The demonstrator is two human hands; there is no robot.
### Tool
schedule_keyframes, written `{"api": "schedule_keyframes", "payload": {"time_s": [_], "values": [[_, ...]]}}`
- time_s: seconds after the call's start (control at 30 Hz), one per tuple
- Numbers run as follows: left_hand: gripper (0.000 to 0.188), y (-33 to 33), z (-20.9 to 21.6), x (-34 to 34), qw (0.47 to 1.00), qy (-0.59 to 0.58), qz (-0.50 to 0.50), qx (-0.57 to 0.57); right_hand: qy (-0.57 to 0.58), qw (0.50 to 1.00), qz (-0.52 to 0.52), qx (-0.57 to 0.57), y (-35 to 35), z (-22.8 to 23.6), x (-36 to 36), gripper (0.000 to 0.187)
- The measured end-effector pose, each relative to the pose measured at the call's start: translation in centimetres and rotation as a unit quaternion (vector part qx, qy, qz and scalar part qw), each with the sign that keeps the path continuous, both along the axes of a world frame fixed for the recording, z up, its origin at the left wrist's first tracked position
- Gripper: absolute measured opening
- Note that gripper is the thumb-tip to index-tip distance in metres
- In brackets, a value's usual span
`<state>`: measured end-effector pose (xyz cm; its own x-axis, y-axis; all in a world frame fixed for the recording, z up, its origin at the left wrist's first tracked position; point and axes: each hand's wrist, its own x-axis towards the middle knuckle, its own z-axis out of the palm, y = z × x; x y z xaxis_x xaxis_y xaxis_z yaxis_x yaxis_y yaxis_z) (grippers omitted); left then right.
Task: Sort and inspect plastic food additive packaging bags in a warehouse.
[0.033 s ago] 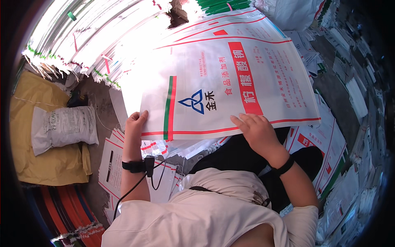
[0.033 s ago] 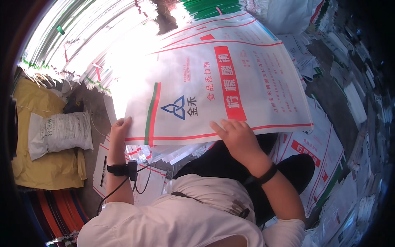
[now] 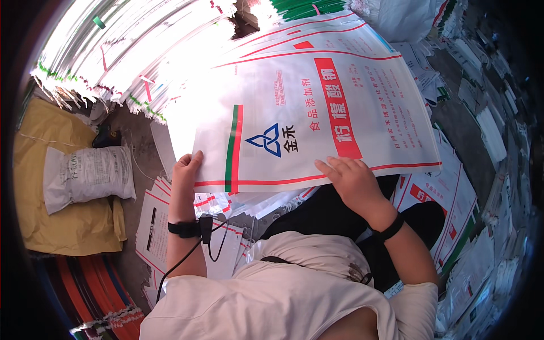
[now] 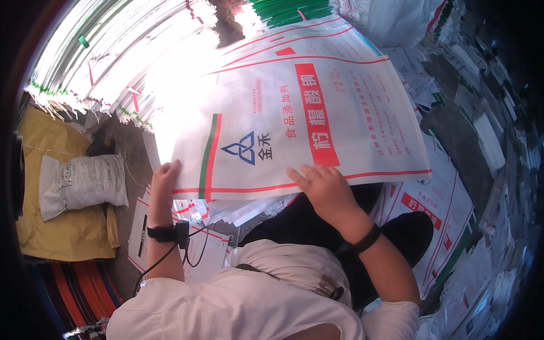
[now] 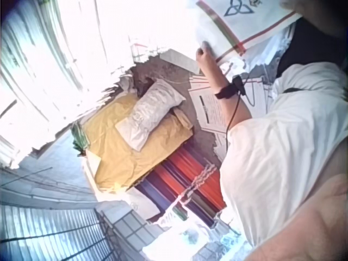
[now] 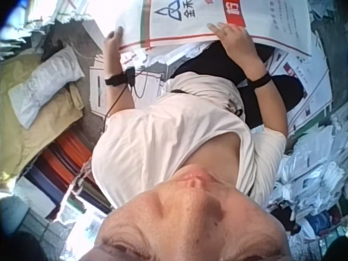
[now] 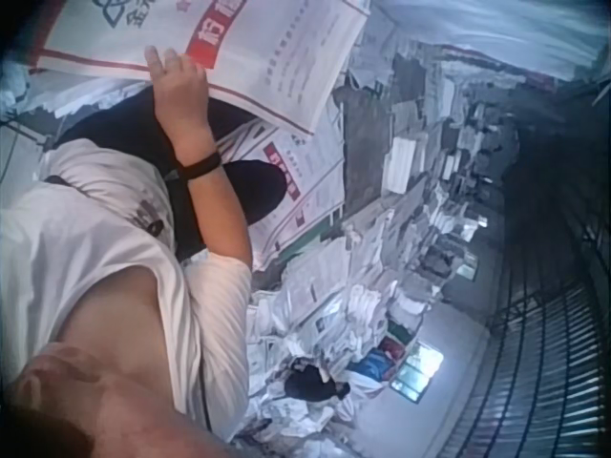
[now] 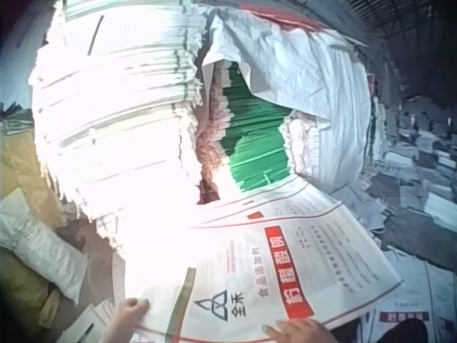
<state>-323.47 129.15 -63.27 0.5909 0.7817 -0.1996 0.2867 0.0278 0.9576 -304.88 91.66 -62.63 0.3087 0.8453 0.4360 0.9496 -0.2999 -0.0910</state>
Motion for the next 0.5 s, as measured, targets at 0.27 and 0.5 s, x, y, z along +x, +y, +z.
{"api": "schedule_keyframes", "payload": {"time_s": [0.27, 0.5], "values": [[0.067, -2.6, 3.2, 1.7, 0.952, -0.227, -0.1, -0.179, 0.376, 0.899, -0.165, 0.149, 0.1, -1.4, 5.1, 0.022], [0.041, -5.9, 1.7, 2.6, 0.98, -0.085, -0.148, -0.106, 0.583, 0.714, -0.216, 0.323, -3.1, -2.8, 9.5, 0.026]]}}
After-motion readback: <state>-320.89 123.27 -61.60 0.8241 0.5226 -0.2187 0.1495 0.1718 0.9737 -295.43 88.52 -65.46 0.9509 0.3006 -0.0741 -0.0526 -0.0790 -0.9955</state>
